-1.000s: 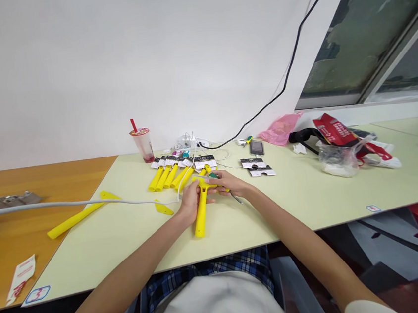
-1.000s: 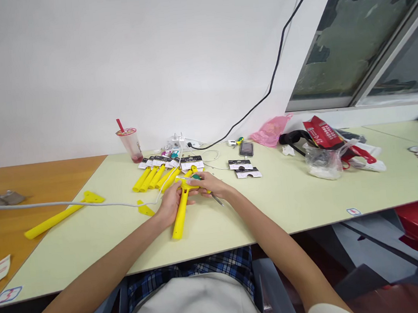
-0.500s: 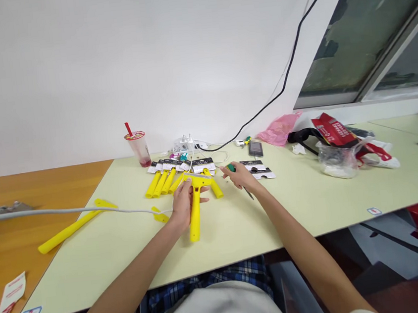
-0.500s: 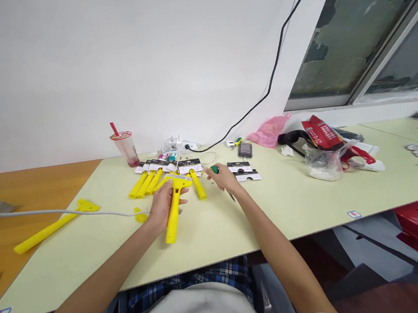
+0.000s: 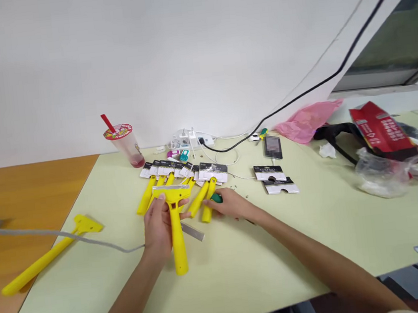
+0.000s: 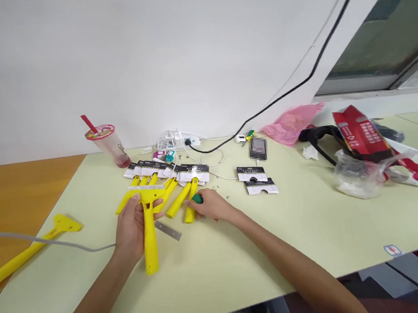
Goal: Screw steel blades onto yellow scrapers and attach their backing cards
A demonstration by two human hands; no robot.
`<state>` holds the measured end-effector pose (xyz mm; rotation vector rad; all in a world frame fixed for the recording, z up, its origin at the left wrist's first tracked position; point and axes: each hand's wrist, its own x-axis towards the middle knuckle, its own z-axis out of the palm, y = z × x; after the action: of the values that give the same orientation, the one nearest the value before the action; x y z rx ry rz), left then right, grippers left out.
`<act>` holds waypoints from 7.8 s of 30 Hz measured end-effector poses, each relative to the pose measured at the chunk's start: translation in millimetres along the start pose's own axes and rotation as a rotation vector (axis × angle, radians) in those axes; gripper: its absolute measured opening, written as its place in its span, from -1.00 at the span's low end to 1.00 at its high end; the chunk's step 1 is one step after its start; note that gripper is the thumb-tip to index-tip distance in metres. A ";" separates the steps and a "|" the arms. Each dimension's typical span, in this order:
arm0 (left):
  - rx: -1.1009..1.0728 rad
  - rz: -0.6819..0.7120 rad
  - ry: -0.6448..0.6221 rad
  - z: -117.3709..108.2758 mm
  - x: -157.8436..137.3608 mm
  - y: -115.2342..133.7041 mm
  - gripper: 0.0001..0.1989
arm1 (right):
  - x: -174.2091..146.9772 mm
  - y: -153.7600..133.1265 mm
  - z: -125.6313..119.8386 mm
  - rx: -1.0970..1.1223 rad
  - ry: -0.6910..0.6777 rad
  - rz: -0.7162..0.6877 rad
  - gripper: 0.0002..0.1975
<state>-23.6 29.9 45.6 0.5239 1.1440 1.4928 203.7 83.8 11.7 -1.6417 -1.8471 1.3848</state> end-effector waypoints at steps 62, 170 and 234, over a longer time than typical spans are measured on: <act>0.152 -0.301 -0.453 -0.5 -6.6 -53.4 -0.54 | 19.2 -5.8 -14.2 -0.670 0.338 -0.078 -0.65; 0.121 -0.262 -0.428 -3.1 -15.7 -59.1 -0.60 | -46.9 -4.1 -12.5 -0.029 0.092 -0.395 -0.71; 1.627 0.981 -0.700 -30.3 -34.6 -59.4 -0.33 | -36.3 -4.1 -2.7 0.422 0.082 -0.141 -0.63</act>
<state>-9.8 -19.1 -9.7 2.7324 1.3373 0.5242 214.1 53.3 29.1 -1.3087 -1.4661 1.4946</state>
